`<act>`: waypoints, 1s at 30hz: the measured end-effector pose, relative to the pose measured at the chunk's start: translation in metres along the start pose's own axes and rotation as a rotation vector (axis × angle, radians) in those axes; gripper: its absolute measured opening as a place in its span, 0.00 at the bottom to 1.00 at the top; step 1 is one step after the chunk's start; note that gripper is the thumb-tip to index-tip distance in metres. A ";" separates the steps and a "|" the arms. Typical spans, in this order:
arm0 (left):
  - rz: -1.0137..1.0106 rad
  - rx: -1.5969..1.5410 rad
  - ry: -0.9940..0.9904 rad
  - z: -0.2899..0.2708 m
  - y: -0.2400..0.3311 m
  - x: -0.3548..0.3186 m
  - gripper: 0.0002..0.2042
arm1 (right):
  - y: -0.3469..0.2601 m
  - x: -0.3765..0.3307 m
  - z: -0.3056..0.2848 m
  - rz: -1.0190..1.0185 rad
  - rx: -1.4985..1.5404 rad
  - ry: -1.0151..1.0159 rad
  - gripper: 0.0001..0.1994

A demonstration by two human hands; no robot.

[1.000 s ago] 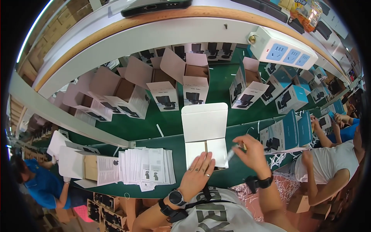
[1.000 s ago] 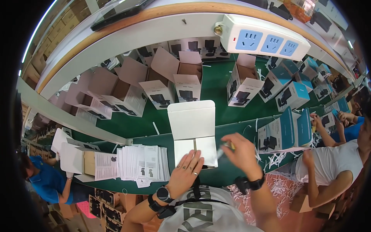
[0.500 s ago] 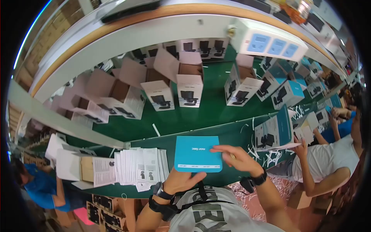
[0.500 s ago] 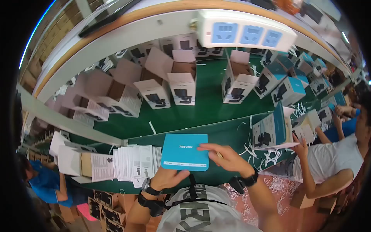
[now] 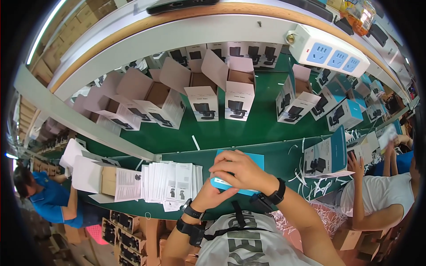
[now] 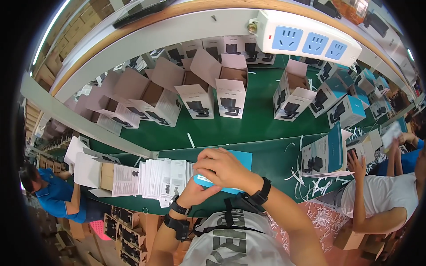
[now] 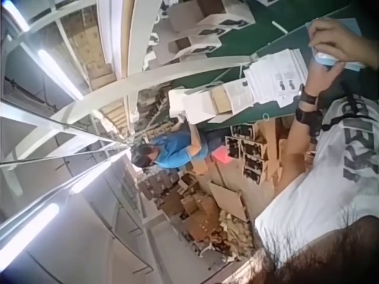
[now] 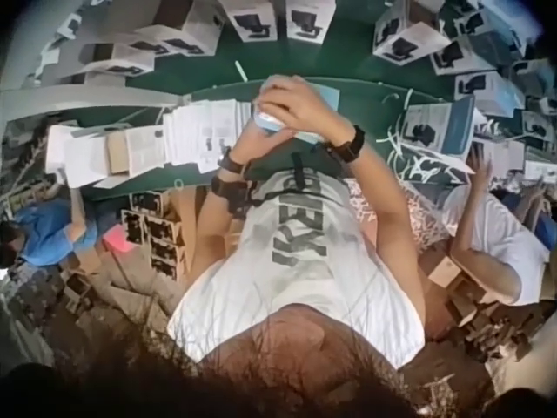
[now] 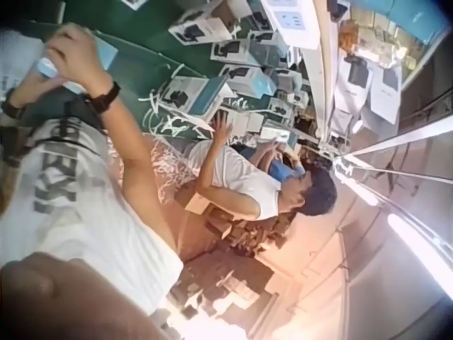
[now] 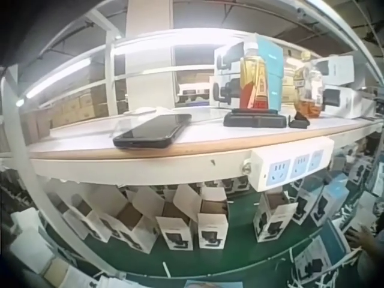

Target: The person places a manual into a white box, seals it with tape, and slides it into a blue sleeve before placing it on a shelf.

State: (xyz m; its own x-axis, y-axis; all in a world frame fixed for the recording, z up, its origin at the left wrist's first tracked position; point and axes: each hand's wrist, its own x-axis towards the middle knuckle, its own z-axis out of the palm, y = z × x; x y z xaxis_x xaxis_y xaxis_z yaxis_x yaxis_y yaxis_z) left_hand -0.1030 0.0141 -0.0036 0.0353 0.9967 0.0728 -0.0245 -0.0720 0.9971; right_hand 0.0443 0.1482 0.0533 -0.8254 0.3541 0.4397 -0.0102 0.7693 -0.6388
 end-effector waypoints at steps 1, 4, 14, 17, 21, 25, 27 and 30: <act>0.013 0.007 -0.012 -0.002 0.002 -0.001 0.17 | 0.001 0.001 0.006 -0.005 0.028 0.017 0.12; 0.022 0.023 -0.035 -0.012 0.005 -0.005 0.17 | -0.001 0.000 0.016 -0.011 0.081 0.050 0.09; 0.229 0.592 0.085 -0.008 -0.009 -0.004 0.24 | -0.019 -0.018 -0.006 0.068 0.155 -0.032 0.16; 0.093 0.403 0.082 0.003 0.002 -0.007 0.29 | -0.018 -0.024 -0.009 0.090 0.133 -0.053 0.16; 0.108 0.471 0.105 0.007 0.000 -0.004 0.35 | -0.015 -0.028 -0.005 0.136 0.104 -0.061 0.13; 0.072 0.256 0.286 0.006 -0.019 -0.009 0.39 | -0.022 -0.034 -0.016 0.180 0.300 0.003 0.08; 0.025 0.101 0.384 0.008 -0.020 -0.009 0.40 | -0.023 -0.065 -0.046 0.295 0.626 0.301 0.07; 0.088 -0.017 0.270 0.003 0.011 -0.002 0.41 | 0.001 -0.167 -0.105 0.461 0.545 0.770 0.15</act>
State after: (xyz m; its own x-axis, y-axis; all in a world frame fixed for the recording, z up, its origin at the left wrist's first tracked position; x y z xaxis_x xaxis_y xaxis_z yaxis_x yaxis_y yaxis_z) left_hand -0.0999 0.0113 0.0068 -0.2351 0.9605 0.1488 -0.0328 -0.1608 0.9864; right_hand 0.2413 0.1454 0.0459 -0.2341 0.9417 0.2417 -0.1969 0.1976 -0.9603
